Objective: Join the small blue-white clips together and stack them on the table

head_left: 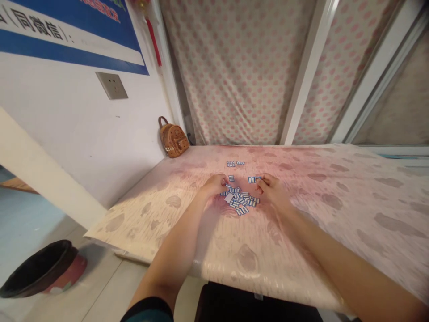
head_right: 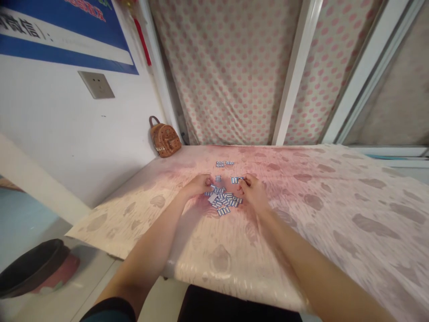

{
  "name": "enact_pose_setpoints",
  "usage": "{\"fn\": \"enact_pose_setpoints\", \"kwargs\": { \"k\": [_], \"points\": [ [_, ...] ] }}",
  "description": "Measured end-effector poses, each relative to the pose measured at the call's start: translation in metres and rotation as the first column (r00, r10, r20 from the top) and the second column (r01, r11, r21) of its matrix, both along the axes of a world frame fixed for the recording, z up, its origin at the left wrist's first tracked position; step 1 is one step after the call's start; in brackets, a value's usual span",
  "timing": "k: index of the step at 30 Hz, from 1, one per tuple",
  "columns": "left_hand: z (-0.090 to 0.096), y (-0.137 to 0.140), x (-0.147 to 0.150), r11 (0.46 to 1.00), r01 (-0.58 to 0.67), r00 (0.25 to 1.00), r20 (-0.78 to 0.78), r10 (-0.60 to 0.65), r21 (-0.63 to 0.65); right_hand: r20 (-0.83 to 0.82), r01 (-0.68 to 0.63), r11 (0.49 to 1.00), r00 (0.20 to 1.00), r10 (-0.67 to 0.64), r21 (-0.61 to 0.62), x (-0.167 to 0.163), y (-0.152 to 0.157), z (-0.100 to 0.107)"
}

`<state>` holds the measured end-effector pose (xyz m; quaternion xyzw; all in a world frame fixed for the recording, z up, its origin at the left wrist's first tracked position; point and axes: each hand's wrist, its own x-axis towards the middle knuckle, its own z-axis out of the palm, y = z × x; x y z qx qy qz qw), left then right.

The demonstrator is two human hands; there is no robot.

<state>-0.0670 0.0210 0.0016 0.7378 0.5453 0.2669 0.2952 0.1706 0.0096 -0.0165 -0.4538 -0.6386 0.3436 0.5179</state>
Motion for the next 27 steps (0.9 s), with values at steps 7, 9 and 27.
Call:
{"fn": "enact_pose_setpoints", "kwargs": {
  "k": [7, 9, 27],
  "points": [
    [0.018, -0.013, 0.02, 0.991, 0.039, 0.972, 0.224, -0.068, 0.131, 0.041, -0.008, 1.0, 0.999, 0.007, 0.02, -0.006, -0.013, 0.01],
    [0.023, -0.018, 0.026, 0.984, 0.084, 0.956, 0.265, -0.124, 0.156, 0.036, -0.018, 1.0, 0.999, 0.017, 0.025, -0.006, -0.016, 0.012],
    [0.013, -0.02, 0.045, 0.969, 0.229, 0.845, 0.476, -0.243, 0.087, 0.056, 0.014, 0.989, 0.998, -0.022, 0.15, -0.005, -0.023, 0.024]
  ]
}}
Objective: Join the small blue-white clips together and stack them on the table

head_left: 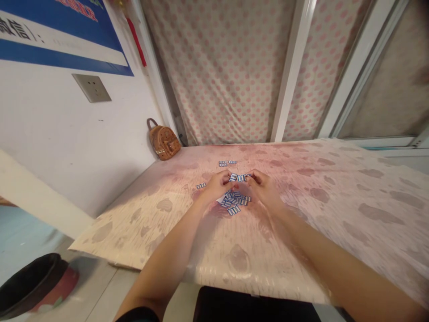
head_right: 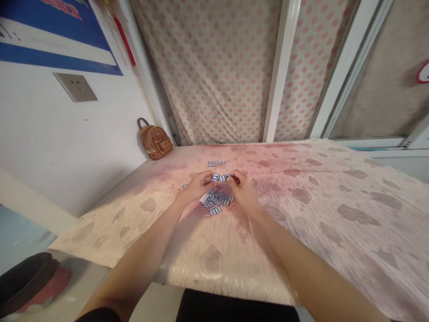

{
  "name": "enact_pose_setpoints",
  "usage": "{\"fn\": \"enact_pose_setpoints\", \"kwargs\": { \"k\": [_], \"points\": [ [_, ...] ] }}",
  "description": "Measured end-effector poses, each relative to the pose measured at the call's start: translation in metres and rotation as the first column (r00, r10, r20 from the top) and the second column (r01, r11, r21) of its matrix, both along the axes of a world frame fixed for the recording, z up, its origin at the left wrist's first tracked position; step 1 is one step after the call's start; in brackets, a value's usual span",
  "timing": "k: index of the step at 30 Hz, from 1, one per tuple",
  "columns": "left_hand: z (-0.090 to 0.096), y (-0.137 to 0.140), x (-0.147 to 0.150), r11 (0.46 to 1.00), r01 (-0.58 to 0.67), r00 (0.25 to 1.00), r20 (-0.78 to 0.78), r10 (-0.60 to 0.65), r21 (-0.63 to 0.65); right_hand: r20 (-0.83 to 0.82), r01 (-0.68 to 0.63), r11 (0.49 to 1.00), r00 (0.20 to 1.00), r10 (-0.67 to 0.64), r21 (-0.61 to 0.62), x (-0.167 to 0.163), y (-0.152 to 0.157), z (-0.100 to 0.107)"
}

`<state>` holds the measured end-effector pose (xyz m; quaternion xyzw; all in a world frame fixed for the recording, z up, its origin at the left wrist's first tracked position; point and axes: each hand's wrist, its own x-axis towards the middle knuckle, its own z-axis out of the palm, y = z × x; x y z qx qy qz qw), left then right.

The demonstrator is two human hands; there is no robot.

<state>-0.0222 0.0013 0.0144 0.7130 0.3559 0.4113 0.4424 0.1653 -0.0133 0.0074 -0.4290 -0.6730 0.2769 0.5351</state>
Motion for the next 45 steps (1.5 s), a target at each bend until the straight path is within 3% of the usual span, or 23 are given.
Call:
{"fn": "enact_pose_setpoints", "kwargs": {
  "k": [3, 7, 15, 24, 31, 45],
  "points": [
    [-0.003, 0.0, 0.001, 1.0, 0.026, 0.998, -0.058, -0.025, 0.012, 0.025, -0.004, 0.999, 1.0, 0.003, 0.041, -0.001, -0.001, 0.001],
    [-0.006, 0.0, 0.002, 0.999, 0.018, 0.993, -0.117, -0.013, 0.036, 0.099, -0.015, 1.0, 0.995, 0.014, 0.007, -0.002, -0.004, 0.002],
    [-0.002, 0.002, 0.004, 0.977, -0.041, 0.991, 0.116, 0.066, -0.209, -0.055, -0.025, 0.999, 0.998, 0.023, -0.033, 0.001, 0.003, -0.001],
    [-0.004, -0.007, 0.015, 0.944, -0.09, 0.935, 0.299, 0.19, -0.319, -0.135, 0.068, 0.997, 0.988, -0.073, -0.043, 0.001, -0.009, 0.014],
    [-0.005, -0.013, 0.025, 0.96, -0.017, 0.934, 0.337, 0.115, -0.281, -0.117, 0.002, 0.997, 0.993, -0.011, -0.082, -0.001, -0.007, 0.007],
    [-0.002, -0.017, 0.034, 0.964, -0.023, 0.948, 0.3, 0.105, -0.266, -0.164, 0.014, 0.992, 0.986, -0.034, -0.124, 0.001, -0.007, 0.007]
  ]
}}
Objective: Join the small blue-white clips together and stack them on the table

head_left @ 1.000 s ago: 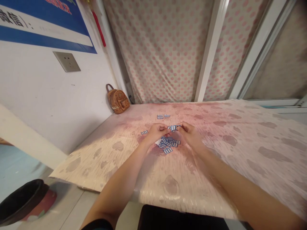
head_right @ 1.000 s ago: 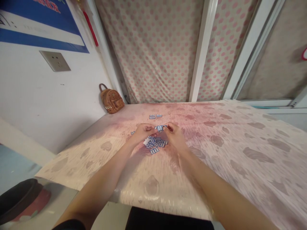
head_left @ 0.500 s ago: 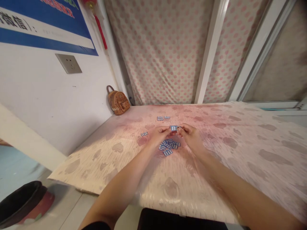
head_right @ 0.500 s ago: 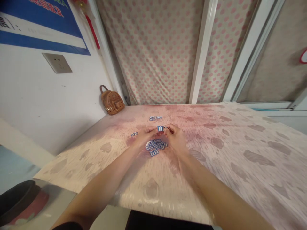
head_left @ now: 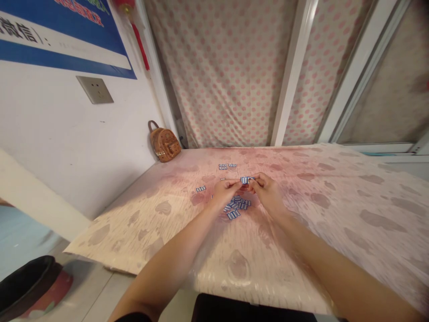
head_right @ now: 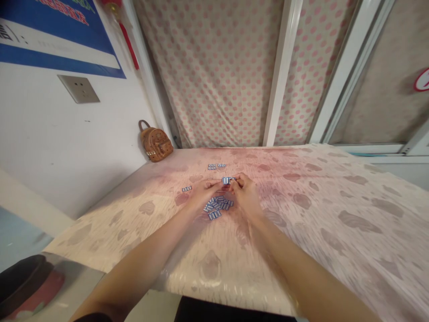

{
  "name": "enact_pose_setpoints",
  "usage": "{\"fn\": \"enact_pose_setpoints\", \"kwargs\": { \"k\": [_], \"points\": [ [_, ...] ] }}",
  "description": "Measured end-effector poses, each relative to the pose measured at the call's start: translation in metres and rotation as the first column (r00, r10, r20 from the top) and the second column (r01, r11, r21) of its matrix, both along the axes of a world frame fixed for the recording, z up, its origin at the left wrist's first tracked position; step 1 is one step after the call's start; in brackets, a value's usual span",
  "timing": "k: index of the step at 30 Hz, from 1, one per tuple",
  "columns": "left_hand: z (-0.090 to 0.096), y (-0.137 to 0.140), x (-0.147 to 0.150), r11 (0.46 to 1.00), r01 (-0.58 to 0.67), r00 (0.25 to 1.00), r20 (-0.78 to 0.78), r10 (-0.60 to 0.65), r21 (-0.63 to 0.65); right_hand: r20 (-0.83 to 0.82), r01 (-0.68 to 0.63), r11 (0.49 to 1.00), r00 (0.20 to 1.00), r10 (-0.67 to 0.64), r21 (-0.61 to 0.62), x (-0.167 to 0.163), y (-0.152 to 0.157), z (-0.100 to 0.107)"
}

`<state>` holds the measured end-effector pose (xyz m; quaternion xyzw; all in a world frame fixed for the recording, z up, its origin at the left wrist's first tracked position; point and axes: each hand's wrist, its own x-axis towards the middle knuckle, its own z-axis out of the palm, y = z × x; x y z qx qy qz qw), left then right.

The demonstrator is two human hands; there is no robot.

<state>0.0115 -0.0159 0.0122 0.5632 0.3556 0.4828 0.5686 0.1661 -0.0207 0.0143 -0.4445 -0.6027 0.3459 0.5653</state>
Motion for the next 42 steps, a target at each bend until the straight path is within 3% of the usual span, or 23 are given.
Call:
{"fn": "enact_pose_setpoints", "kwargs": {
  "k": [5, 12, 17, 23, 27, 32, 38, 42],
  "points": [
    [0.002, -0.001, 0.004, 0.997, -0.06, 0.998, 0.013, 0.061, -0.058, 0.029, 0.032, 0.999, 0.999, -0.032, 0.011, -0.001, -0.002, 0.0],
    [0.002, -0.002, 0.006, 0.985, -0.158, 0.984, -0.073, 0.163, 0.064, 0.153, 0.05, 0.998, 0.987, -0.055, 0.038, -0.002, 0.001, -0.007],
    [0.004, -0.003, 0.002, 0.969, -0.24, 0.967, -0.068, 0.244, 0.06, 0.329, 0.088, 0.981, 0.934, -0.141, 0.171, -0.002, -0.002, -0.007],
    [-0.001, -0.001, 0.003, 0.974, -0.224, 0.974, 0.008, 0.225, -0.022, 0.49, 0.035, 0.961, 0.855, -0.172, 0.276, -0.002, -0.01, 0.001],
    [-0.004, 0.002, 0.003, 0.977, -0.196, 0.976, 0.079, 0.202, -0.079, 0.47, 0.031, 0.96, 0.868, -0.164, 0.279, -0.003, -0.011, 0.0],
    [-0.005, 0.002, 0.001, 0.979, -0.205, 0.978, 0.036, 0.206, -0.019, 0.339, 0.066, 0.981, 0.932, -0.126, 0.184, -0.003, -0.005, -0.002],
    [-0.002, 0.009, -0.005, 0.97, -0.175, 0.961, -0.184, 0.205, 0.167, 0.18, 0.0, 0.996, 0.984, -0.017, 0.093, 0.0, 0.001, -0.001],
    [0.009, 0.016, -0.041, 0.951, -0.08, 0.886, -0.416, 0.205, 0.299, 0.116, 0.014, 0.997, 0.993, -0.022, 0.072, 0.003, 0.004, -0.001]
  ]
}}
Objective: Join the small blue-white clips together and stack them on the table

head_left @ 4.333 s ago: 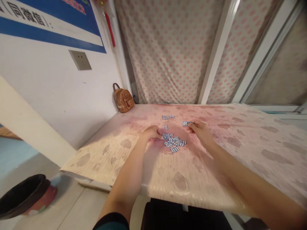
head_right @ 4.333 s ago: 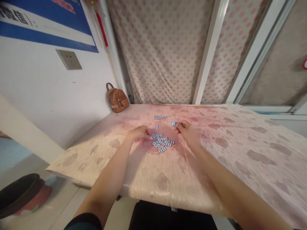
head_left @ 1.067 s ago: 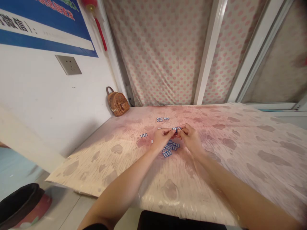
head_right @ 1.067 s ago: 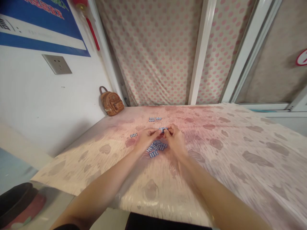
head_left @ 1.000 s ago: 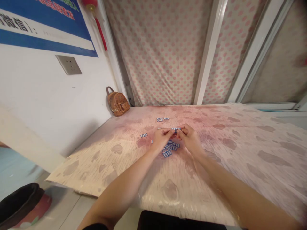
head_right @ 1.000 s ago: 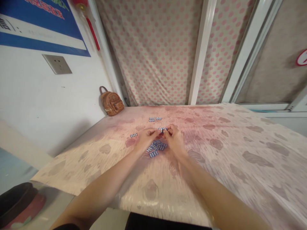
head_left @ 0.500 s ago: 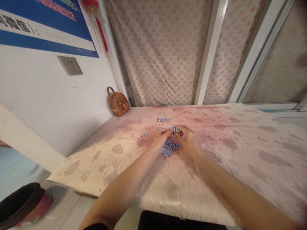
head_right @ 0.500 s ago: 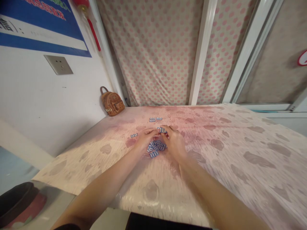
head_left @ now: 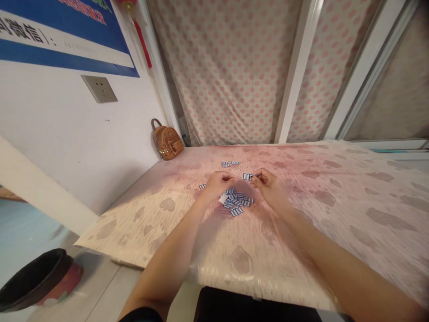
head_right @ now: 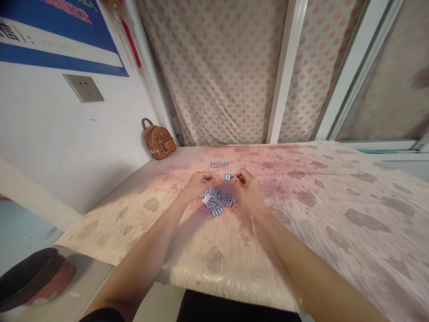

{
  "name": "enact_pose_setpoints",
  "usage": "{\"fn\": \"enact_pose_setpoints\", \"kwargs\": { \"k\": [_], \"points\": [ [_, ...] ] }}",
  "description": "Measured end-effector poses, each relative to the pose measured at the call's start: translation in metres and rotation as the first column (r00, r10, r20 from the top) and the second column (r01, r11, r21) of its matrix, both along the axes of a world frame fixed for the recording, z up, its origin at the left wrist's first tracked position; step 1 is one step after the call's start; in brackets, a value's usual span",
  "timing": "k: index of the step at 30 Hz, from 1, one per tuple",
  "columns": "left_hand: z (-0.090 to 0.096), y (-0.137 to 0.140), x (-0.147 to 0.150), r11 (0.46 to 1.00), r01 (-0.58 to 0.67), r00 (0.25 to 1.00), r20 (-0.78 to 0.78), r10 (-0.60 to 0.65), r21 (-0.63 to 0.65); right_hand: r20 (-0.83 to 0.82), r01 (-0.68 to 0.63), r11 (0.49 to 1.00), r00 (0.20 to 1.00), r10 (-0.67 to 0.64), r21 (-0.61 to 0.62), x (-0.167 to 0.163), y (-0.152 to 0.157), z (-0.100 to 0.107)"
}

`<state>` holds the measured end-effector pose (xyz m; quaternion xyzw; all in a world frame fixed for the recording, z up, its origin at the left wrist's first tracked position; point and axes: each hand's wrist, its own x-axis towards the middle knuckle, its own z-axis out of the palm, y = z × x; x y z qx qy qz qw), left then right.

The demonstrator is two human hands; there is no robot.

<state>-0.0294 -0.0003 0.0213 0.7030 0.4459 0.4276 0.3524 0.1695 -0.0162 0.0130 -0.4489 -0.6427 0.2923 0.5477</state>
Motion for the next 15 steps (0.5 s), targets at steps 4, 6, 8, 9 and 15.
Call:
{"fn": "enact_pose_setpoints", "kwargs": {
  "k": [4, 6, 8, 9, 15],
  "points": [
    [0.008, -0.001, -0.04, 0.991, 0.033, 0.96, -0.271, -0.067, -0.129, -0.047, -0.009, 1.0, 0.999, 0.01, 0.02, 0.002, 0.002, -0.001],
    [0.008, -0.002, -0.049, 0.98, 0.067, 0.934, -0.333, -0.127, -0.187, -0.047, 0.002, 1.0, 0.999, -0.002, 0.016, 0.003, 0.003, -0.001],
    [0.005, -0.003, -0.049, 0.98, 0.054, 0.909, -0.397, -0.127, -0.189, -0.039, 0.015, 1.0, 0.999, -0.015, 0.01, 0.002, 0.002, 0.0],
    [0.003, -0.002, -0.047, 0.984, 0.034, 0.897, -0.429, -0.108, -0.176, -0.037, 0.02, 1.0, 0.999, -0.019, 0.009, 0.002, 0.002, 0.001],
    [-0.008, 0.006, -0.042, 0.985, 0.029, 0.876, -0.47, -0.107, -0.171, -0.022, 0.009, 1.0, 1.0, -0.009, 0.012, 0.001, 0.001, 0.002]
  ]
}}
